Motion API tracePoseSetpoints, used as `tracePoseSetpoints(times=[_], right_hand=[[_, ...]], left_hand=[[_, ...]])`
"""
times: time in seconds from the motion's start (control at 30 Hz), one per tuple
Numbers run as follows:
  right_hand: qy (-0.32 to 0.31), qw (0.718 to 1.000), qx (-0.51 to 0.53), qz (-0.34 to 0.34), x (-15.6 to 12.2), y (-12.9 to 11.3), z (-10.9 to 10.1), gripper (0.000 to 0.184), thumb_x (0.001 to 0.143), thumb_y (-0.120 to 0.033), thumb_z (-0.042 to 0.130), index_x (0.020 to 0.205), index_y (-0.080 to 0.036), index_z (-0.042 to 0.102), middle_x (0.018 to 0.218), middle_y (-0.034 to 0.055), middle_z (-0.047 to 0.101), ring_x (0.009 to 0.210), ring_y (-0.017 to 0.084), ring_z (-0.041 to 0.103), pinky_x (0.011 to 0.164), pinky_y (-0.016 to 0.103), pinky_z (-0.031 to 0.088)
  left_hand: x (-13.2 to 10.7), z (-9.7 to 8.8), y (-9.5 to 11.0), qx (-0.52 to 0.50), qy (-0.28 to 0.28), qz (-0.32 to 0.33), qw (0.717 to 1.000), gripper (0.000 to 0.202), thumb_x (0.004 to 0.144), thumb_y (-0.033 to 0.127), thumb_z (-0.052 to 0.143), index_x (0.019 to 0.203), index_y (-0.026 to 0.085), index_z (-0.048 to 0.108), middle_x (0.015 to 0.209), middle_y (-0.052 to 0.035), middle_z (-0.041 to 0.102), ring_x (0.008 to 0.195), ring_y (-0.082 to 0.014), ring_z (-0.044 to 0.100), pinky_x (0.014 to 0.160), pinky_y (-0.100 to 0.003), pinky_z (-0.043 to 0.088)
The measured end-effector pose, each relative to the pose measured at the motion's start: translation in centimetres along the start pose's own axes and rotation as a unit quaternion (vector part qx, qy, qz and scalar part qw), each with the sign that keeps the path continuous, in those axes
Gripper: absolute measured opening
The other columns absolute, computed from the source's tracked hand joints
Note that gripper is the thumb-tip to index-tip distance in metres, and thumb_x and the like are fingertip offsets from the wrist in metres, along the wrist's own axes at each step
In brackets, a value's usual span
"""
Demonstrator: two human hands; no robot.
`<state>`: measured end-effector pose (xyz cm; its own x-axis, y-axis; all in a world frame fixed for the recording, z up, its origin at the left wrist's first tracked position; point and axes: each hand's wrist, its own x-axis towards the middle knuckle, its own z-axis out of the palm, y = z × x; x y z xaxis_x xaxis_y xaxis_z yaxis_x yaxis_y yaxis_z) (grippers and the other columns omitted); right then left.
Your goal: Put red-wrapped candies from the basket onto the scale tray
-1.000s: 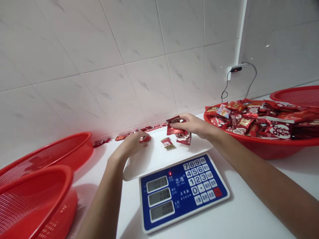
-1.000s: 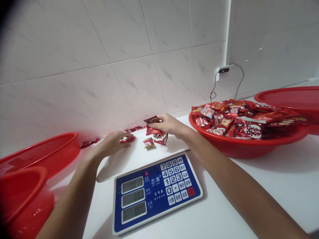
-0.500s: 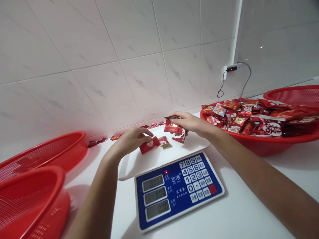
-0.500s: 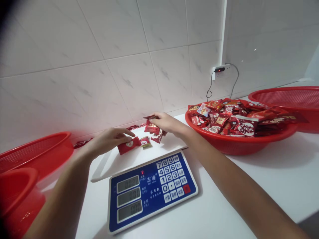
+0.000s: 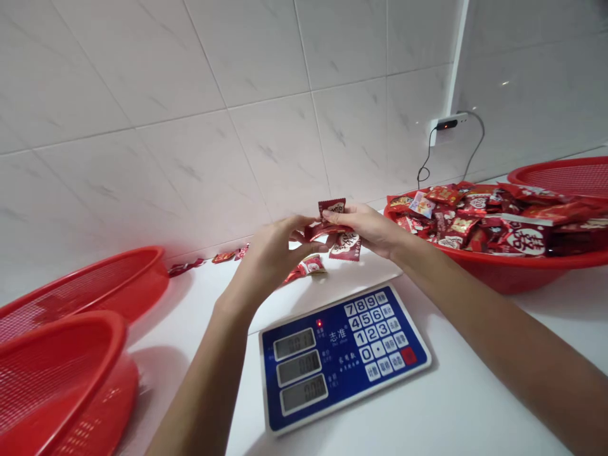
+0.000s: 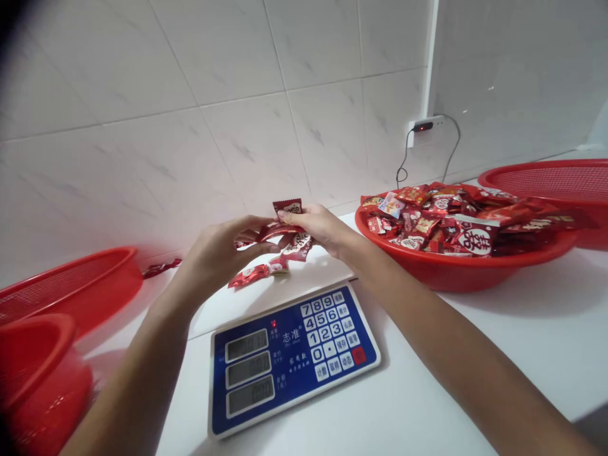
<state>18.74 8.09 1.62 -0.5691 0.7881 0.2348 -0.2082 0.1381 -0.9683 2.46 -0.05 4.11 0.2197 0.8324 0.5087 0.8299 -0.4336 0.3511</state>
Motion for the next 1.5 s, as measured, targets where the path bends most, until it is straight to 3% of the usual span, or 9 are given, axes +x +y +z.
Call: tracePoseSetpoints(times=[0.1, 0.3, 0.43, 0.6, 0.87, 1.07, 1.27, 1.4, 1.5], right_hand=[[-0.042, 0.995, -0.075, 0.044, -0.2, -0.4, -0.5, 0.026, 0.095, -0.034, 0.054, 0.085, -0.013, 0.066, 0.062, 0.0066, 0.067, 0.055, 0.013, 0.06, 0.047, 0.021, 0.041], [-0.011, 0.99, -0.124, 0.072, -0.5, -0.7, -1.0, 0.061, 0.088, -0.07, 0.044, 0.091, -0.013, 0.067, 0.06, 0.0079, 0.066, 0.049, 0.013, 0.056, 0.045, 0.023, 0.04], [-0.062, 0.987, -0.146, -0.02, -0.4, -0.2, -1.0, 0.044, 0.078, -0.057, 0.07, 0.092, -0.015, 0.067, 0.06, 0.0029, 0.065, 0.054, 0.012, 0.059, 0.049, 0.022, 0.042], [-0.055, 0.982, -0.169, -0.061, -0.2, 0.1, -0.8, 0.026, 0.089, -0.041, 0.063, 0.088, -0.015, 0.065, 0.057, 0.0023, 0.064, 0.054, 0.012, 0.059, 0.049, 0.021, 0.041], [-0.053, 0.971, -0.231, -0.003, 0.0, 0.0, -2.0, 0.022, 0.095, -0.031, 0.051, 0.103, -0.014, 0.063, 0.065, 0.005, 0.07, 0.051, 0.011, 0.053, 0.047, 0.022, 0.034], [-0.067, 0.971, -0.23, 0.0, -0.3, -0.2, -1.9, 0.024, 0.096, -0.032, 0.05, 0.104, -0.014, 0.064, 0.062, 0.004, 0.068, 0.055, 0.011, 0.052, 0.05, 0.022, 0.034], [-0.12, 0.977, -0.165, 0.061, -0.6, -0.7, -2.1, 0.025, 0.097, -0.032, 0.051, 0.088, -0.013, 0.063, 0.066, 0.0048, 0.068, 0.053, 0.009, 0.049, 0.049, 0.021, 0.033], [-0.037, 0.985, -0.163, 0.051, -0.3, -0.9, -3.1, 0.027, 0.099, -0.028, 0.048, 0.082, -0.012, 0.062, 0.065, 0.0052, 0.068, 0.052, 0.008, 0.049, 0.049, 0.022, 0.033], [0.043, 0.978, -0.201, 0.023, -0.1, -0.7, -3.7, 0.033, 0.098, -0.041, 0.049, 0.087, -0.013, 0.062, 0.052, 0.0015, 0.062, 0.049, 0.01, 0.05, 0.049, 0.023, 0.031]], left_hand=[[0.0, -0.1, -0.1, 0.028, -0.011, -0.007, 1.0, 0.015, 0.087, 0.026, 0.057, 0.088, 0.021, 0.071, 0.081, -0.002, 0.074, 0.074, -0.0171, 0.068, 0.064, -0.026, 0.048], [0.2, -0.6, -0.3, 0.004, -0.048, -0.094, 0.994, 0.036, 0.091, 0.039, 0.048, 0.066, 0.018, 0.064, 0.064, -0.0032, 0.07, 0.06, -0.017, 0.063, 0.057, -0.027, 0.043], [0.3, -0.9, -0.6, -0.015, -0.066, -0.106, 0.992, 0.037, 0.09, 0.042, 0.048, 0.068, 0.018, 0.065, 0.067, -0.0041, 0.071, 0.064, -0.0183, 0.064, 0.061, -0.029, 0.043], [0.1, -0.5, -1.2, -0.035, -0.07, -0.122, 0.989, 0.037, 0.091, 0.045, 0.045, 0.074, 0.018, 0.065, 0.07, -0.0049, 0.071, 0.07, -0.0202, 0.065, 0.065, -0.031, 0.045], [0.4, 0.3, -0.7, -0.028, -0.037, -0.137, 0.99, 0.029, 0.089, 0.029, 0.049, 0.065, 0.019, 0.06, 0.059, -0.0009, 0.066, 0.056, -0.0154, 0.058, 0.057, -0.027, 0.039], [0.3, 0.0, -0.7, -0.078, -0.026, -0.137, 0.987, 0.032, 0.089, 0.045, 0.051, 0.083, 0.018, 0.067, 0.074, -0.0045, 0.072, 0.068, -0.0184, 0.065, 0.062, -0.028, 0.045], [0.4, 0.1, 0.0, -0.027, 0.019, -0.155, 0.987, 0.022, 0.085, 0.037, 0.058, 0.076, 0.018, 0.065, 0.071, -0.0045, 0.072, 0.063, -0.0175, 0.063, 0.058, -0.029, 0.042], [0.3, 0.1, 0.2, 0.013, 0.046, -0.171, 0.984, 0.019, 0.085, 0.032, 0.054, 0.078, 0.018, 0.066, 0.073, -0.0046, 0.072, 0.065, -0.0185, 0.064, 0.061, -0.03, 0.043], [0.1, 0.4, 0.0, 0.029, 0.02, -0.146, 0.989, 0.019, 0.084, 0.031, 0.054, 0.08, 0.019, 0.068, 0.074, -0.0048, 0.073, 0.064, -0.0195, 0.063, 0.058, -0.03, 0.043]])
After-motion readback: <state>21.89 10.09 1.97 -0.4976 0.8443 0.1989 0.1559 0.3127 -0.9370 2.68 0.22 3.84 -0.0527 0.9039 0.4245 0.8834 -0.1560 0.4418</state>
